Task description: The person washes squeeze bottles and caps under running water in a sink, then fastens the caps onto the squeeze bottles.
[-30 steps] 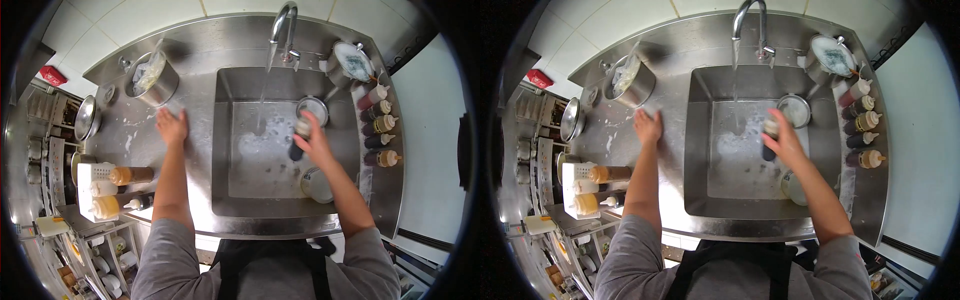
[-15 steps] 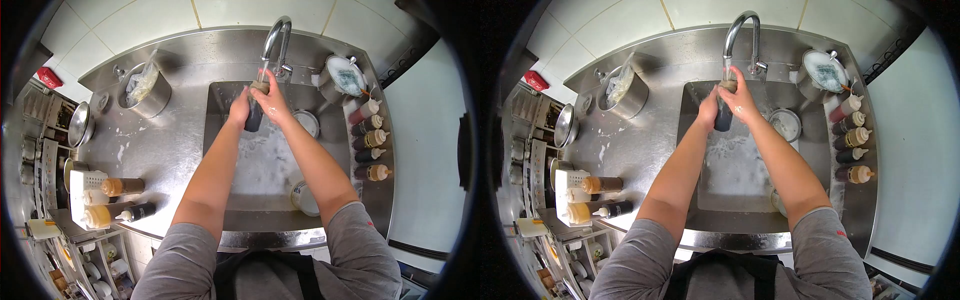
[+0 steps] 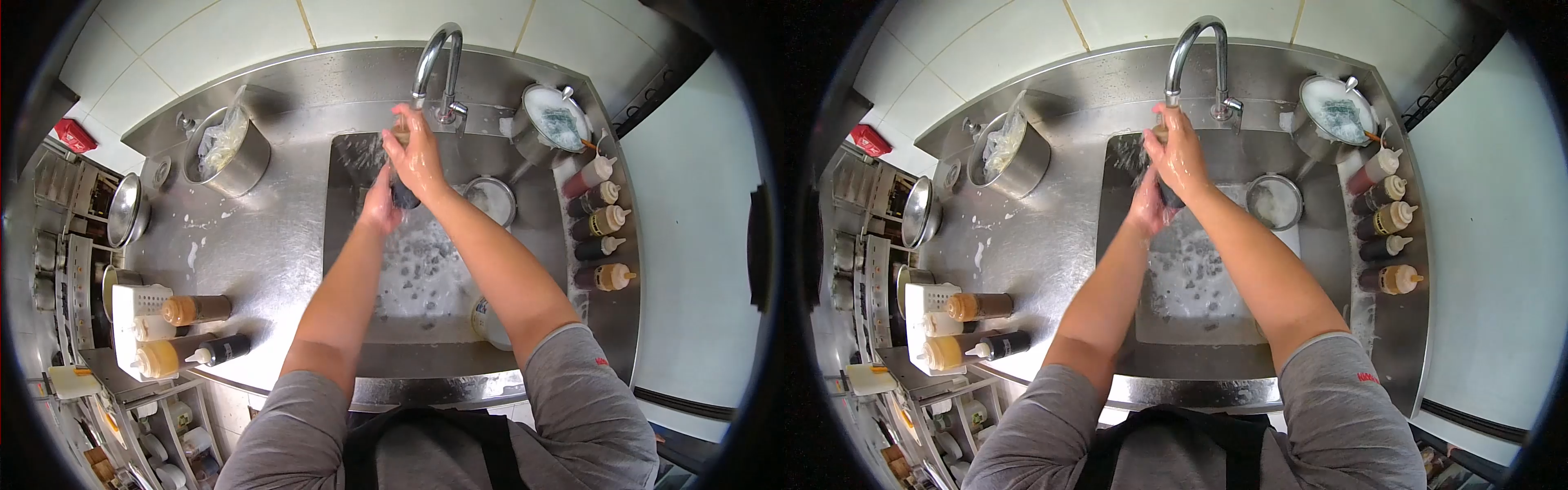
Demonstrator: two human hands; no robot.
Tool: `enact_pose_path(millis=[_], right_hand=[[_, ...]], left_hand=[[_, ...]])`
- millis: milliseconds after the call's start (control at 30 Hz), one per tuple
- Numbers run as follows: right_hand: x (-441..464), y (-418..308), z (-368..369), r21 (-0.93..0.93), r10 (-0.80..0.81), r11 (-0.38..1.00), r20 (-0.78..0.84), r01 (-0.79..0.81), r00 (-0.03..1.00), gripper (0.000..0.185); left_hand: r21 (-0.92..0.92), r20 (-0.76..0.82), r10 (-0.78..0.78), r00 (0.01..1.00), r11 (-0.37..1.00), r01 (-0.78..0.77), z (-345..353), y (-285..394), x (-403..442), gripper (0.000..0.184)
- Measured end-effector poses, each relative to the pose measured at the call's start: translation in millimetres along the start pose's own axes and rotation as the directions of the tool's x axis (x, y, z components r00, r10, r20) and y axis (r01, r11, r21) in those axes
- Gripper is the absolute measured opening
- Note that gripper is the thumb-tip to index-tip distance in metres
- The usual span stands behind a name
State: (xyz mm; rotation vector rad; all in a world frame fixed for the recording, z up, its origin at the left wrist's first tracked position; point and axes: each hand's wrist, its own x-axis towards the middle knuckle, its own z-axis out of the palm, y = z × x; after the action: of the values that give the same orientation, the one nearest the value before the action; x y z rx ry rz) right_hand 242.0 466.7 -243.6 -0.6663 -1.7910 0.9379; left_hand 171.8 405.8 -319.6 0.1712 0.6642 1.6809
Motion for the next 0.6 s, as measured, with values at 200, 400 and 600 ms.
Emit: enact_pose_path(millis=[200, 400, 600], right_hand=[[2, 17, -2, -0.110, -0.067, 0.993, -0.127, 0.053, 0.990, 0.034], [7, 1, -6, 0.020, -0.014, 1.000, 0.030, 0.013, 0.999, 0.033], [-29, -2, -15, -0.130, -0.206, 0.968, 0.068, 0.213, 0.976, 0.044]], left_hand=[[0.467, -0.110, 0.191, 0.975, 0.876, -0.119, 58, 25, 28, 0.045], [0.418, -0.270, -0.090, 0.959, 0.886, 0.201, 12, 7, 8, 0.056], [0.232, -0.078, -0.278, 0.957, 0.929, 0.289, 0, 7, -42, 0.053]])
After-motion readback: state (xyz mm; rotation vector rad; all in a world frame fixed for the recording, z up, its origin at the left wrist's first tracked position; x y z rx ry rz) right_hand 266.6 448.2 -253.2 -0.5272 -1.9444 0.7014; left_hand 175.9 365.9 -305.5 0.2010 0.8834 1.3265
